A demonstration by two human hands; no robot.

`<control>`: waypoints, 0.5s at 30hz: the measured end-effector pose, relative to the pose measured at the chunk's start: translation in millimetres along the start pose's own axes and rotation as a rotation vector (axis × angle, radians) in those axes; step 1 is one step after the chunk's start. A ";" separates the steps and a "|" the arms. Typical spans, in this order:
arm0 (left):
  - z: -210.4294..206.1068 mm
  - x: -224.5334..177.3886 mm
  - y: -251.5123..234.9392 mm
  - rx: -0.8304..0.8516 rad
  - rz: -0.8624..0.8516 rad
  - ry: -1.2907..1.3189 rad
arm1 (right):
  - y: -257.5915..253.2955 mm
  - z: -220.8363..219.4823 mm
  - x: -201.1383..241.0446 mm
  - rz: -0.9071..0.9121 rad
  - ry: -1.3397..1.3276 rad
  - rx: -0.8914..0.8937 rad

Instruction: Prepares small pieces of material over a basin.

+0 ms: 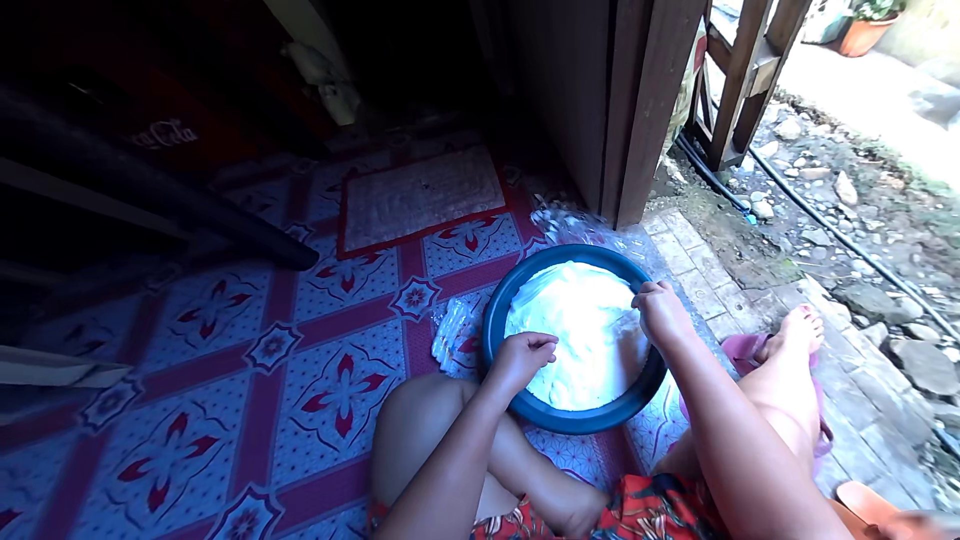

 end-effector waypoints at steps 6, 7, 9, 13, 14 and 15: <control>-0.6 -4.1 0.7 0.017 -0.002 -0.026 | 4.2 -18.7 17.5 -0.002 0.030 0.149; -0.2 -4.6 0.7 0.018 -0.002 -0.034 | 1.3 -22.2 13.6 -0.016 0.019 0.147; 0.9 -5.0 0.4 0.018 -0.004 -0.051 | -5.5 -26.2 3.0 -0.040 -0.014 0.137; 1.3 -5.8 -0.4 0.027 0.001 -0.085 | -10.6 -18.7 -7.6 -0.084 -0.066 0.164; 1.0 -6.3 -0.5 0.032 0.004 -0.095 | -11.5 -16.7 -9.2 -0.088 -0.082 0.160; 0.5 -6.5 -0.8 0.036 0.007 -0.106 | -12.6 -15.3 -11.1 -0.088 -0.099 0.154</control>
Point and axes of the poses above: each hand's wrist, its own y-axis away from the middle knuckle, its own z-axis out of the back of the hand, x = y × z, the point moved 6 cm from there along -y, towards the middle knuckle, and after that the axes turned 15 degrees about -z, right-handed, at the moved point
